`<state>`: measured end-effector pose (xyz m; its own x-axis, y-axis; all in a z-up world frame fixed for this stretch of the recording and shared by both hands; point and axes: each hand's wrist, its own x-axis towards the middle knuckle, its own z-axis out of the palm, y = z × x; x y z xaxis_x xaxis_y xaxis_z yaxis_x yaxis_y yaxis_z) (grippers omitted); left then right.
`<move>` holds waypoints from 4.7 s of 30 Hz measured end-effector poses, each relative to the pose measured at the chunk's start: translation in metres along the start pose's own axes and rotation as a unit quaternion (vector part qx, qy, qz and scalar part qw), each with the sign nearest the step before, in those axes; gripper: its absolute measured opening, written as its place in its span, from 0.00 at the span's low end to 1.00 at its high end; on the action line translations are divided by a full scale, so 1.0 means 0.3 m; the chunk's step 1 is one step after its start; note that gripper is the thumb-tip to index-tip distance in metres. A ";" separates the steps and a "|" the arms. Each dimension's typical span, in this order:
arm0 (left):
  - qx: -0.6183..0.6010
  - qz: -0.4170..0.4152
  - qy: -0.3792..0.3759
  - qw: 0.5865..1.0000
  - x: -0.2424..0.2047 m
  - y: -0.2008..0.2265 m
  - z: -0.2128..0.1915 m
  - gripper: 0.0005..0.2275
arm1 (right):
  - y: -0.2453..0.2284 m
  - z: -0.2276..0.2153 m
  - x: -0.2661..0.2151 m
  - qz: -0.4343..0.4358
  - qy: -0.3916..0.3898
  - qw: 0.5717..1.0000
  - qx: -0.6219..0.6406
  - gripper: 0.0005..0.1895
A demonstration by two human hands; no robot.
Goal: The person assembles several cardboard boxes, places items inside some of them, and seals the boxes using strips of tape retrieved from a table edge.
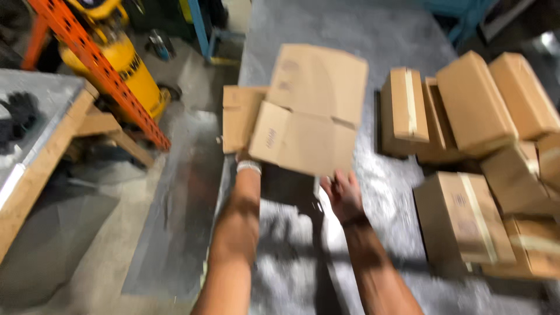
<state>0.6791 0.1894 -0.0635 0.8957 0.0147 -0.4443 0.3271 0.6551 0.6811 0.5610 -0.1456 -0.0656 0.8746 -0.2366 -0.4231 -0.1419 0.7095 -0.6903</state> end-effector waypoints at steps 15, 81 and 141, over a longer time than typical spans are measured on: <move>0.031 0.068 0.406 0.911 -0.425 -0.440 0.065 0.11 | -0.001 0.211 -0.281 0.038 -0.108 0.992 -0.061 0.13; 0.366 -0.033 0.039 0.929 -2.679 -1.103 -0.173 0.11 | -0.879 -0.784 -1.079 -0.005 0.009 0.551 -0.835 0.86; 0.697 0.485 -0.122 0.513 -2.416 -1.302 0.413 0.37 | -0.513 -1.390 -1.654 -0.023 0.103 0.746 -0.657 0.20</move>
<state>-0.0605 -0.1706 0.0646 0.7962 -0.3831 0.4683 -0.5633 -0.7520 0.3424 -0.0446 -0.4141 0.0059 0.8223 -0.4333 -0.3689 -0.5641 -0.5348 -0.6291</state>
